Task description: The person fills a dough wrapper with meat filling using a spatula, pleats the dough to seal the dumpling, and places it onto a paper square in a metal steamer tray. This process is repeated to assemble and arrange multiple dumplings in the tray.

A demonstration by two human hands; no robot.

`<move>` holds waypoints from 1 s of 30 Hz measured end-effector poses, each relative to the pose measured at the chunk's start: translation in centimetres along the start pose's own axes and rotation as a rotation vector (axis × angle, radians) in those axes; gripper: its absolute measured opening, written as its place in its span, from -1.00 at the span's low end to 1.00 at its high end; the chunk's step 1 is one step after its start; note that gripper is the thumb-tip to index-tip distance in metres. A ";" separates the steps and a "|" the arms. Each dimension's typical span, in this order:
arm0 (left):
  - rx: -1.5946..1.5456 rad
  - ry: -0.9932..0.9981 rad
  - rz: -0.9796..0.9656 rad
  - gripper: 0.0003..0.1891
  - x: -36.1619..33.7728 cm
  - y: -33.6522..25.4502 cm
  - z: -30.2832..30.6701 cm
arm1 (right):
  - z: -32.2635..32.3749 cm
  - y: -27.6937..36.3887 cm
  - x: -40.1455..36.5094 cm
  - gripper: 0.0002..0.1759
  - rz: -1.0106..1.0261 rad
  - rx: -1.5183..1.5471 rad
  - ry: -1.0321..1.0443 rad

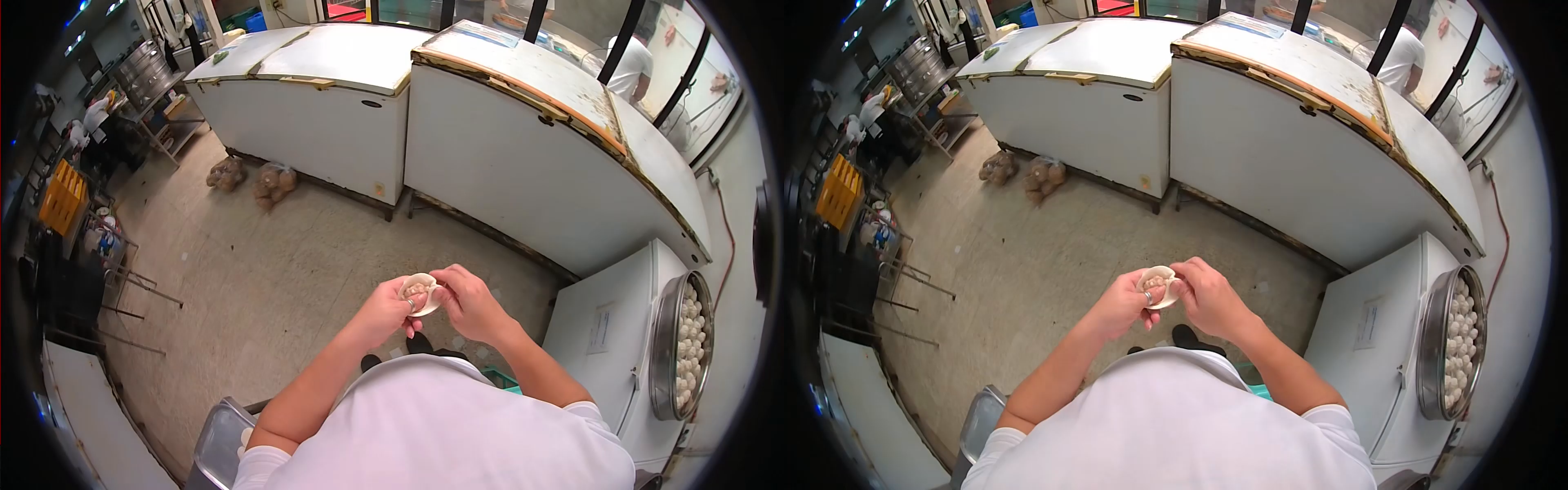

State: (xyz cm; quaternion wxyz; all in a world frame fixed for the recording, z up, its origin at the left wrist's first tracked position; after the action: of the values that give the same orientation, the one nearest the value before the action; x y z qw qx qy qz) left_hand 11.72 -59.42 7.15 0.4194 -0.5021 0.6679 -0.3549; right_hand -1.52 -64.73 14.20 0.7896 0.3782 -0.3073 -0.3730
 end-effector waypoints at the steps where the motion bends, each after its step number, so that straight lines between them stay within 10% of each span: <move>1: 0.008 0.021 0.015 -0.70 -0.1 0.2 0.2 | -0.3 -0.1 0.0 -0.93 0.008 0.001 0.041; 19: 0.260 0.214 0.252 -0.81 -0.7 1.9 2.3 | -3.0 0.0 -0.4 -0.91 0.070 -0.133 0.276; 30: 0.170 -0.082 0.030 -0.72 -0.1 -1.0 3.5 | -2.6 0.4 1.1 -0.96 0.174 -0.199 0.056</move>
State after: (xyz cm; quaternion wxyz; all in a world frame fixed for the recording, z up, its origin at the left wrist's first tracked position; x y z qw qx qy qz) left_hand 15.31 -59.80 6.67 0.4927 -0.4688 0.6250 -0.3832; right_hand 1.24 -64.46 13.38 0.8608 0.2801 -0.2784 -0.3211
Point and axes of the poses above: each hand's wrist, its own x-axis towards the middle knuckle, its own z-axis out of the back of the hand, y = z × x, the point moved 7 cm from there along x, towards the middle knuckle, and after that the axes turned 10 degrees about -z, right-handed, at the moved point
